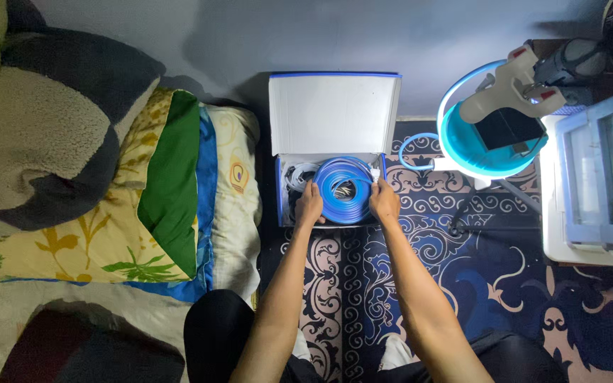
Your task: The person places a cloth and plate on the floor, then sorts through and organizes various cables, a blue coil, and electronic accessories inside a box and a bag.
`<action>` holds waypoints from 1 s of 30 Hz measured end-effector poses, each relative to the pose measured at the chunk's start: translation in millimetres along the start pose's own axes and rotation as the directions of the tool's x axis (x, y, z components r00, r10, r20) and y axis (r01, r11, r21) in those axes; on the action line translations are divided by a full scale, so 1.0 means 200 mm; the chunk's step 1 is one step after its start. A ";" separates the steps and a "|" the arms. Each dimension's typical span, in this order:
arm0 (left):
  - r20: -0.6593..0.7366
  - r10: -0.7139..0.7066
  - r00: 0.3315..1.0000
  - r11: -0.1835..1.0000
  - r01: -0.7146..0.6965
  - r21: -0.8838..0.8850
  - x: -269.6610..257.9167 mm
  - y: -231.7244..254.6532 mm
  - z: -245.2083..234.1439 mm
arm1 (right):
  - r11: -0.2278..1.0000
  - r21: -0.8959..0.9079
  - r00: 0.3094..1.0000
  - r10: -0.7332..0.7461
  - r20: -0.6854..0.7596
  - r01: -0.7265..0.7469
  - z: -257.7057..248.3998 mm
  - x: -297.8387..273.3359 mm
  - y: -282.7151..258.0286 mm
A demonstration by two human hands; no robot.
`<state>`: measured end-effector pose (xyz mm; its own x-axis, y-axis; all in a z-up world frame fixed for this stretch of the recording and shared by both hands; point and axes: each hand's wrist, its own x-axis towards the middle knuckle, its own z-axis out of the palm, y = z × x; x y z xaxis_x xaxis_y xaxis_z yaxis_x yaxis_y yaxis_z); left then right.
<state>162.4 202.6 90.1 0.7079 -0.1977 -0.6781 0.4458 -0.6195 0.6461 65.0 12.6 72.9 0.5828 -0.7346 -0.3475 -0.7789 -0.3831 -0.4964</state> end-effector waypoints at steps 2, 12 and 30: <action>0.004 0.019 1.000 1.000 -0.019 -0.024 0.01 -0.02 0.01 | 1.000 -0.008 1.000 -0.011 0.004 0.011 -0.02 -0.02 -0.01; -0.036 0.089 0.995 0.940 -0.096 -0.328 0.00 -0.11 0.03 | 0.991 -0.103 0.996 -0.078 0.033 0.081 -0.02 -0.03 0.01; -0.063 0.117 0.991 0.958 -0.130 -0.255 0.01 -0.15 0.04 | 0.965 -0.061 0.939 -0.261 -0.225 0.254 -0.13 -0.19 0.03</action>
<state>145.3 214.7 66.3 0.7887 -0.2205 -0.5739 0.4750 -0.3742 0.7965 32.6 24.4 103.7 0.6985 -0.7153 -0.0180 -0.6181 -0.5905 -0.5188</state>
